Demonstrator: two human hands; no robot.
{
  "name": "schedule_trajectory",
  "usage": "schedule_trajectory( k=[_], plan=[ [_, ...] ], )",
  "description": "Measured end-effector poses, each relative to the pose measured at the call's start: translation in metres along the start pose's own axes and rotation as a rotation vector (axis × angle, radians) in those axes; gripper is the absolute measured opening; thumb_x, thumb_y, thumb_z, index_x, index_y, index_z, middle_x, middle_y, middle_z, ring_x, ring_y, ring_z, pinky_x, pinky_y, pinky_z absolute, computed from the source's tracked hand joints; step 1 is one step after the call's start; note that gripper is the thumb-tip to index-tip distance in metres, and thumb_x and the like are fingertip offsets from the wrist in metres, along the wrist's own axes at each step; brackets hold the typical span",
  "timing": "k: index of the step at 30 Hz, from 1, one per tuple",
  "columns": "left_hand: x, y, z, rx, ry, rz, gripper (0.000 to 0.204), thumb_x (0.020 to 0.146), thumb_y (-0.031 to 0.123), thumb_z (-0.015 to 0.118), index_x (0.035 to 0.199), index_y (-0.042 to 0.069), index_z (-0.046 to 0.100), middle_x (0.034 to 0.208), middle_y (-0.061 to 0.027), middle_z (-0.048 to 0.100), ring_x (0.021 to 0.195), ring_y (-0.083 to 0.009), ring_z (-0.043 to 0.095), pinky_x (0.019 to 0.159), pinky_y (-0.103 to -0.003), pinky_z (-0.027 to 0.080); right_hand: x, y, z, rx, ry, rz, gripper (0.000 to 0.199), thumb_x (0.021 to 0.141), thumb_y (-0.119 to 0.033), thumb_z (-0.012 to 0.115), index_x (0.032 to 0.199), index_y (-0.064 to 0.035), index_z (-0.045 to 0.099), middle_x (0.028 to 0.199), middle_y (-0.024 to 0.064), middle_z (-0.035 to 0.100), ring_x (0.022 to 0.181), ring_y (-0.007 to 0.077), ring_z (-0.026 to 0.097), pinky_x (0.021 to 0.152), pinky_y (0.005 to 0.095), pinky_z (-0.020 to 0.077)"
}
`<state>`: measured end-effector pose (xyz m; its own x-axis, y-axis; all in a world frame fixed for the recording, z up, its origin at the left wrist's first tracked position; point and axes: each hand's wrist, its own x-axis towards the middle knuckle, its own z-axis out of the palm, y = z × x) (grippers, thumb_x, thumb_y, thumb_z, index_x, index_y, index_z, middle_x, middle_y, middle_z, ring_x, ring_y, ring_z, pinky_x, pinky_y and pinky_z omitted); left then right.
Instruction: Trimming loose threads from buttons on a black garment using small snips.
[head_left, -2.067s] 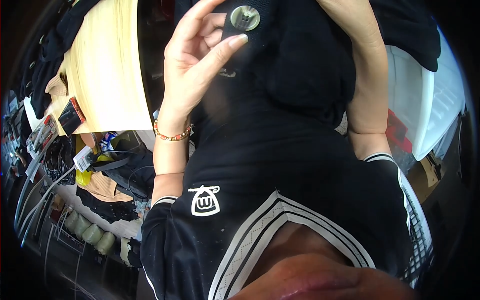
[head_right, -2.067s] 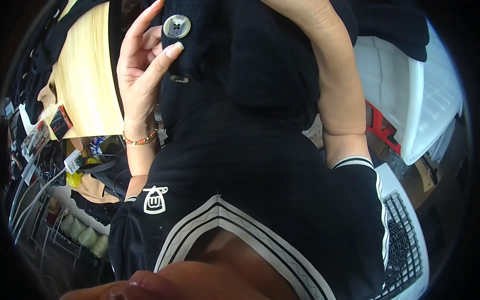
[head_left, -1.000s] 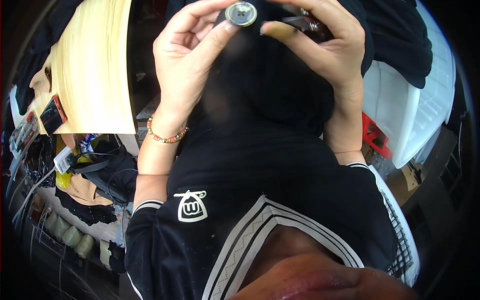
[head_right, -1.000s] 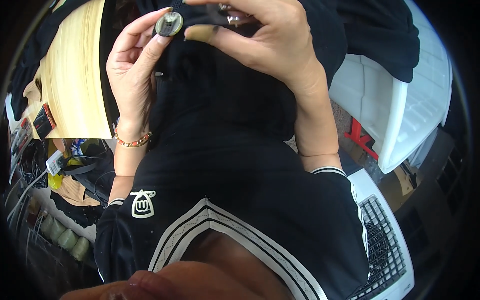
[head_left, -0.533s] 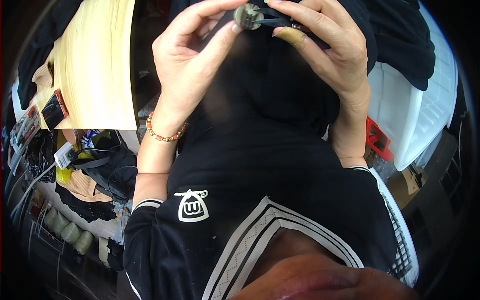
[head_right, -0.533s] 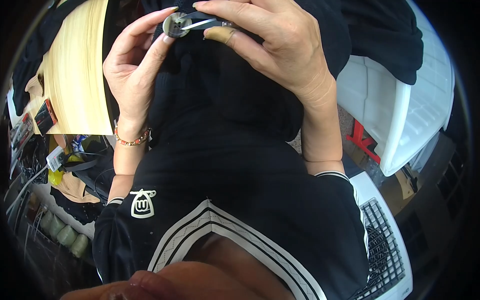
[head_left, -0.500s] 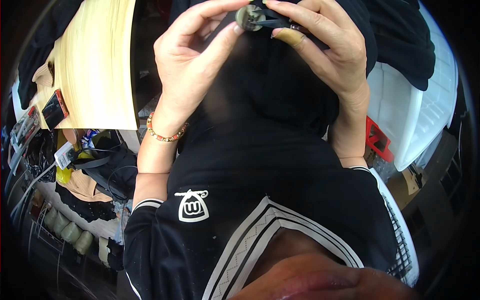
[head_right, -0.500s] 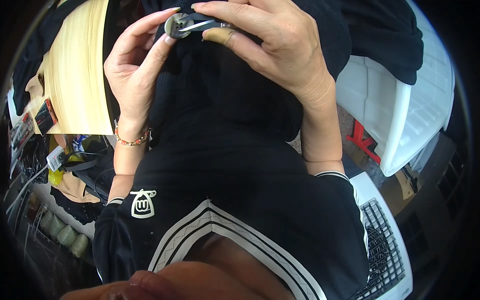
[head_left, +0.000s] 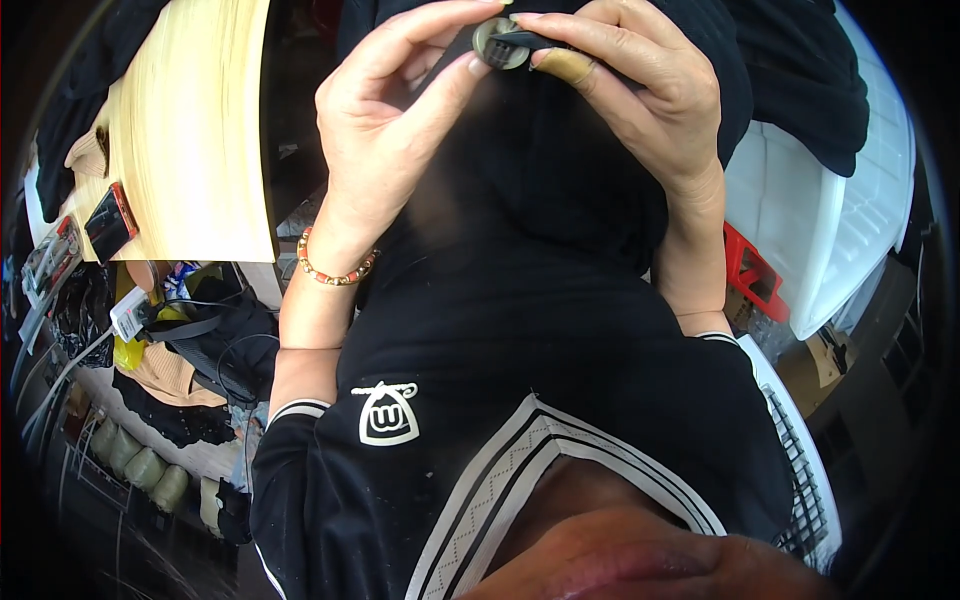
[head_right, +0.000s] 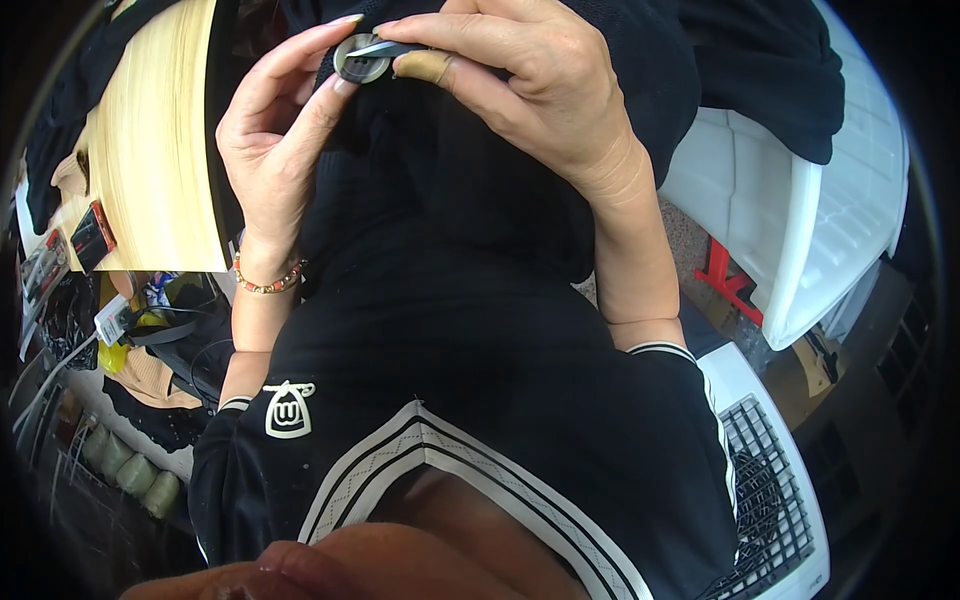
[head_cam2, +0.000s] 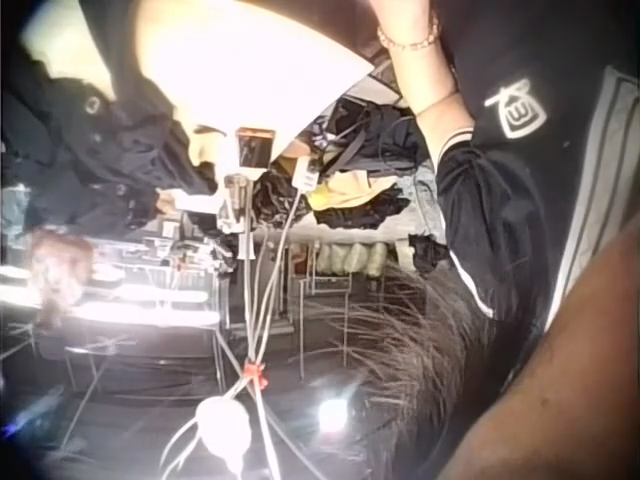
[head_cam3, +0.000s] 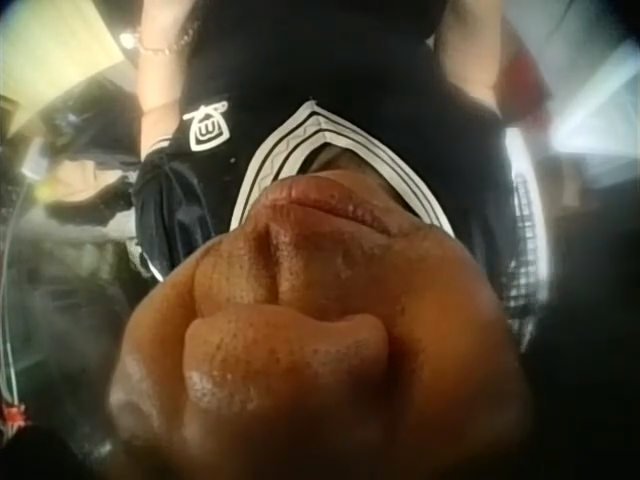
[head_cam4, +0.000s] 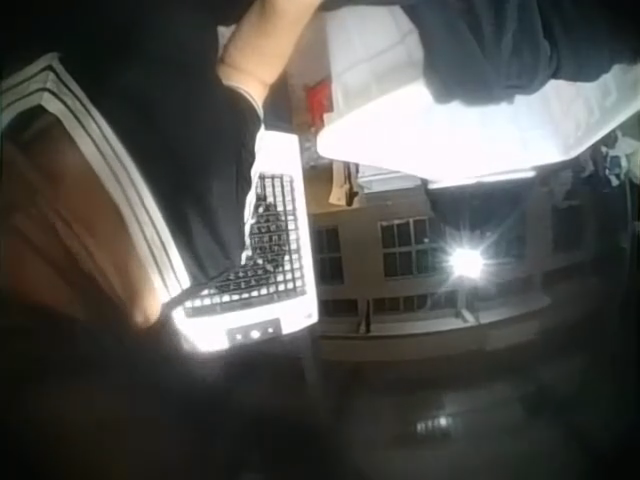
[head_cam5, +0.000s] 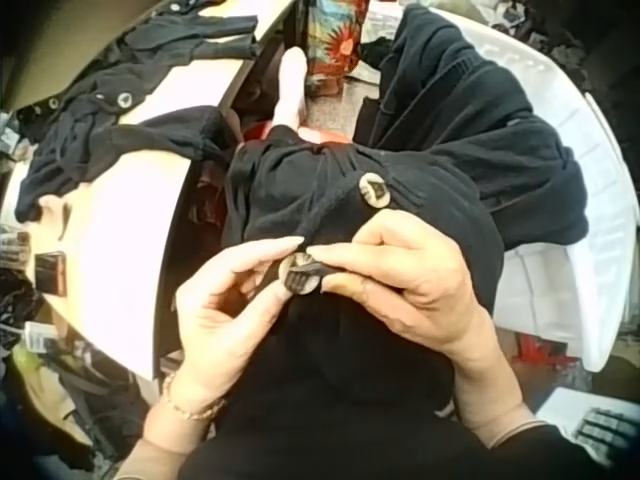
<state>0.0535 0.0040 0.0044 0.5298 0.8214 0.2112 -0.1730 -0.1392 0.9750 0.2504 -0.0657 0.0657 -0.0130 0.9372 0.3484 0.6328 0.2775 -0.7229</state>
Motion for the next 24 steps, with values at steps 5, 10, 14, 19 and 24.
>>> schedule_trajectory(
  k=[5,10,14,19,24],
  plan=[
    [0.000,0.001,-0.009,0.050,-0.044,-0.171,0.031,0.092,-0.001,0.067,0.123,0.001,0.067,0.110,-0.0072,0.071,0.092,-0.0059,0.065,0.083,-0.018,0.051,0.000,0.002,0.003,0.081,0.090,0.041,0.025,0.080,-0.001,0.077,0.105,0.0007,0.074,0.076,0.0053,0.059,0.066,0.0153,0.054,0.061,0.0261,0.0421],
    [0.007,0.002,-0.013,0.094,-0.181,-0.262,0.031,0.092,0.001,0.068,0.123,0.003,0.069,0.096,0.0008,0.069,0.081,-0.0008,0.058,0.073,-0.014,0.045,-0.003,0.002,-0.003,0.064,0.091,0.208,0.029,0.081,-0.001,0.077,0.109,0.0023,0.071,0.083,0.0041,0.058,0.071,0.0107,0.053,0.064,0.0221,0.0404],
    [0.005,-0.002,-0.018,0.065,-0.234,-0.263,0.029,0.092,0.003,0.068,0.121,0.003,0.070,0.093,0.0016,0.068,0.084,-0.0014,0.059,0.073,-0.013,0.045,-0.002,0.005,0.002,0.081,0.136,0.177,0.028,0.082,0.000,0.077,0.110,0.0018,0.072,0.083,0.0032,0.058,0.073,0.0104,0.053,0.067,0.0214,0.0405],
    [0.003,-0.015,-0.017,-0.067,-0.119,-0.292,0.025,0.094,0.004,0.066,0.118,0.002,0.071,0.095,-0.0029,0.072,0.088,-0.0048,0.065,0.081,-0.016,0.050,-0.002,0.004,0.005,0.100,0.103,0.243,0.028,0.082,0.001,0.076,0.110,0.0022,0.071,0.082,0.0022,0.057,0.073,0.0095,0.052,0.066,0.0216,0.0401],
    [0.003,-0.011,-0.015,-0.015,-0.206,-0.202,0.026,0.096,0.004,0.063,0.121,0.003,0.070,0.112,-0.0048,0.071,0.095,-0.0075,0.066,0.085,-0.017,0.051,-0.004,0.004,0.006,0.073,0.134,0.200,0.027,0.083,0.002,0.075,0.109,0.0015,0.071,0.081,0.0011,0.055,0.073,0.0088,0.051,0.065,0.0216,0.0393]
  ],
)
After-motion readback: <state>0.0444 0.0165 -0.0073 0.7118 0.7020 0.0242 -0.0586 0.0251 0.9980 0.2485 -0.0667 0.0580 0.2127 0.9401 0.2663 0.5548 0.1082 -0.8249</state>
